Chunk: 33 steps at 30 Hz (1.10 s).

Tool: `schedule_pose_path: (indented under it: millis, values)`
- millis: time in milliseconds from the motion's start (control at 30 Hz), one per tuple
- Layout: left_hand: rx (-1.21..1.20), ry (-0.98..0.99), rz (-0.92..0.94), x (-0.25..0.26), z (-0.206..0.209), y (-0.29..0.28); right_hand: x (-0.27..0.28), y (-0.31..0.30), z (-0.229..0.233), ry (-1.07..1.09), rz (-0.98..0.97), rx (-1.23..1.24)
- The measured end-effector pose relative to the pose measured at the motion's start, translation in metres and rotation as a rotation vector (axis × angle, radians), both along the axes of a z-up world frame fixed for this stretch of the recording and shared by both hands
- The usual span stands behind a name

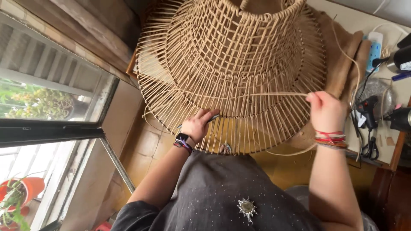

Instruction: Weaving wicker strands into a lampshade and trimming them with pliers

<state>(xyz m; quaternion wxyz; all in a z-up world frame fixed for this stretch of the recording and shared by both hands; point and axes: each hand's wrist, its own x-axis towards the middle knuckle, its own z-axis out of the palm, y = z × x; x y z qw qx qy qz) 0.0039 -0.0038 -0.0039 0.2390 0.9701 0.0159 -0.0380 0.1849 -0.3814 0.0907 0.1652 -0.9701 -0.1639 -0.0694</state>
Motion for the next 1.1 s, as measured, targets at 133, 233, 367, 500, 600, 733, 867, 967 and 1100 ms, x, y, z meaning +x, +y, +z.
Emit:
schedule_pose_path:
  millis: [133, 233, 367, 500, 600, 733, 867, 967, 1100]
  values:
    - [-0.032, -0.029, -0.007, 0.002, -0.001, 0.003, 0.000, 0.095, -0.078, 0.114, -0.012, 0.155]
    - [-0.012, -0.033, -0.010, -0.008, 0.003, 0.004, -0.009, 0.098, -0.082, 0.278, 0.146, -0.078]
    - [-0.026, -0.033, -0.038, 0.003, 0.000, 0.007, 0.019, 0.006, -0.065, -0.110, -0.033, -0.004]
    - [-0.026, -0.062, -0.032, 0.000, -0.004, 0.005, -0.005, 0.089, -0.052, 0.345, 0.266, 0.585]
    - [-0.005, -0.095, -0.057, 0.001, -0.002, 0.008, -0.015, 0.120, -0.065, 0.218, 0.095, 0.242]
    - [-0.009, -0.105, -0.040, 0.000, 0.010, 0.004, 0.017, 0.011, -0.057, -0.172, -0.009, 0.094]
    - [0.002, -0.097, -0.008, -0.004, 0.006, -0.001, -0.009, 0.084, -0.071, -0.044, 0.160, 0.250]
    - [-0.031, -0.014, 0.001, -0.002, 0.020, -0.001, -0.003, 0.110, -0.065, 0.205, 0.124, 0.324]
    - [0.009, 0.080, 0.030, 0.001, 0.003, -0.002, 0.006, 0.010, 0.008, -0.275, 0.153, 0.199]
